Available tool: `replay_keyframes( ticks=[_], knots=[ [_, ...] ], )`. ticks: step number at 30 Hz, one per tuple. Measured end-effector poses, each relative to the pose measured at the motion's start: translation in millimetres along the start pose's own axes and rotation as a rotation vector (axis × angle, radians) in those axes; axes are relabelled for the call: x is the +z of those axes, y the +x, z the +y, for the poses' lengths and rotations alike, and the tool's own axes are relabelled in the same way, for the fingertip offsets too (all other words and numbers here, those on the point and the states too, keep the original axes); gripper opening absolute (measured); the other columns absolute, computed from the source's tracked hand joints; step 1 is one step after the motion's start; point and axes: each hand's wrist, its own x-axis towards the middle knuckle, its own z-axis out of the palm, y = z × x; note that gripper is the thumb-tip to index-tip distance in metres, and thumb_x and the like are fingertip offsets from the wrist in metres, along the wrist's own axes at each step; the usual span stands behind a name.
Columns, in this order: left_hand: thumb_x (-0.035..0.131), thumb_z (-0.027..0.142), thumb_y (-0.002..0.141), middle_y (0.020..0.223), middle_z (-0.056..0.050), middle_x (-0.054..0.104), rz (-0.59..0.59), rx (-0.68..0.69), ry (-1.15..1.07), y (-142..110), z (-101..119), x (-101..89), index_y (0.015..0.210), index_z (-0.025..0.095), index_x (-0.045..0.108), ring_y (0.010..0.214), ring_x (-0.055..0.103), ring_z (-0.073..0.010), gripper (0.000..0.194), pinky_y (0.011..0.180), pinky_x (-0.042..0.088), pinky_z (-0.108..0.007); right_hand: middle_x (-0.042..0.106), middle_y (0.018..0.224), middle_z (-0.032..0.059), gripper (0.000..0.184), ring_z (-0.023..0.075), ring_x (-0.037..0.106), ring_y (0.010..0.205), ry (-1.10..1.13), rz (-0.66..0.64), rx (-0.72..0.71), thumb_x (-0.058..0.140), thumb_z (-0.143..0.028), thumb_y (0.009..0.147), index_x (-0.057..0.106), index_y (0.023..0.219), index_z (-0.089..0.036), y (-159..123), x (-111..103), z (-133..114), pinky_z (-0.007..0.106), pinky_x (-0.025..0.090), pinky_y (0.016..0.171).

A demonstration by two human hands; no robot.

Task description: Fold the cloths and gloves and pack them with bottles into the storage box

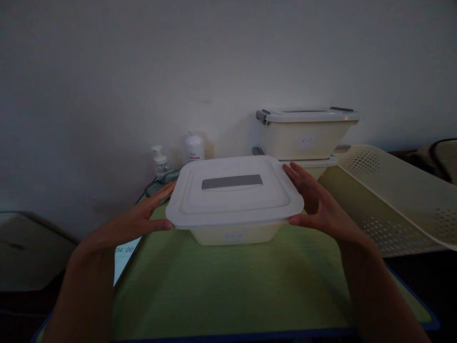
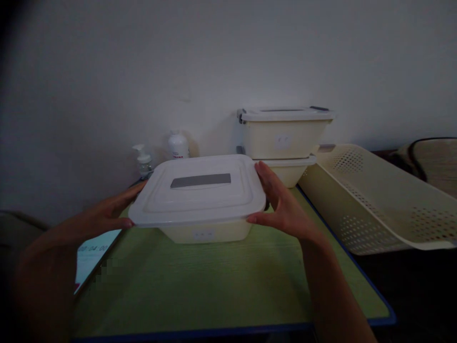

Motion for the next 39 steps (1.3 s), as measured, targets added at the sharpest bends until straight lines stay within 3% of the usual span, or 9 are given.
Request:
replay_keyframes(
  ticks=[5,9,18,21,25,29,32,35,39],
  knots=[
    [0.059,0.059,0.073,0.153,-0.002,0.018,0.013,0.039,-0.065,4,16,-3.7,0.144,0.029,0.019,0.138,0.019,-0.0304,0.087,0.113,0.019,-0.045,0.024,0.150,-0.0017,0.085,0.0228,0.016,0.139,0.069,0.132,-0.102,0.071,-0.052,0.065,0.029,0.138,-0.037,4,6,-12,0.045,0.021,0.114],
    [0.063,0.051,0.073,0.151,-0.001,0.026,-0.014,0.091,-0.107,23,33,-9.4,0.143,0.033,0.022,0.134,0.031,-0.0316,0.083,0.111,0.026,-0.047,0.030,0.148,-0.0007,0.086,0.0270,0.018,0.139,0.008,0.203,-0.041,0.067,-0.061,0.062,0.032,0.136,-0.035,11,-6,-30,0.048,0.026,0.112],
    [0.065,0.049,0.069,0.142,-0.006,0.043,-0.003,0.270,-0.220,94,118,-25.9,0.141,0.023,0.032,0.131,0.034,-0.0333,0.084,0.106,0.033,-0.043,0.037,0.144,0.0036,0.069,0.0327,0.030,0.133,-0.109,0.311,-0.056,0.070,-0.053,0.059,0.049,0.121,-0.031,45,-85,-70,0.051,0.030,0.109],
    [0.065,0.046,0.070,0.137,-0.007,0.049,0.047,0.356,-0.171,129,134,-28.8,0.132,0.018,0.046,0.129,0.038,-0.0309,0.070,0.106,0.032,-0.040,0.045,0.138,0.0055,0.057,0.0334,0.039,0.128,-0.029,0.370,-0.038,0.074,-0.040,0.053,0.056,0.106,-0.028,62,-116,-70,0.053,0.026,0.110],
    [0.065,0.047,0.070,0.127,-0.011,0.056,0.011,0.410,-0.175,178,144,-27.8,0.118,0.013,0.058,0.123,0.045,-0.0278,0.059,0.104,0.030,-0.038,0.056,0.125,0.0035,0.038,0.0277,0.049,0.118,0.066,0.393,-0.043,0.066,-0.024,0.053,0.059,0.090,-0.026,79,-147,-68,0.048,0.023,0.112],
    [0.064,0.045,0.070,0.119,-0.012,0.060,0.009,0.425,-0.163,219,150,-26.3,0.108,0.011,0.061,0.116,0.050,-0.0263,0.051,0.099,0.034,-0.035,0.063,0.098,0.0037,0.021,0.0238,0.058,0.098,0.046,0.412,0.003,0.055,-0.025,0.058,0.059,0.080,-0.025,94,-170,-60,0.046,0.037,0.103],
    [0.065,0.044,0.070,0.108,-0.011,0.063,0.052,0.387,-0.139,240,154,-23.8,0.096,0.010,0.062,0.111,0.051,-0.0264,0.043,0.094,0.035,-0.034,0.057,0.073,0.0036,0.005,0.0224,0.057,0.082,-0.037,0.425,0.042,0.052,-0.030,0.062,0.052,0.064,-0.025,109,-184,-47,0.043,0.045,0.091],
    [0.067,0.047,0.069,0.099,-0.011,0.064,0.084,0.316,-0.130,255,155,-17.2,0.086,0.011,0.061,0.106,0.052,-0.0273,0.040,0.090,0.037,-0.035,0.048,0.060,0.0020,0.013,0.0216,0.053,0.073,-0.117,0.447,0.068,0.053,-0.035,0.064,0.045,0.059,-0.026,123,-195,-31,0.039,0.048,0.078],
    [0.066,0.049,0.068,0.104,-0.011,0.064,0.043,0.267,-0.149,269,148,-3.7,0.090,0.012,0.060,0.106,0.052,-0.0262,0.044,0.091,0.038,-0.035,0.042,0.057,0.0008,0.023,0.0192,0.046,0.062,-0.200,0.474,0.062,0.054,-0.040,0.065,0.039,0.056,-0.026,133,-205,-14,0.036,0.047,0.066]
  ],
)
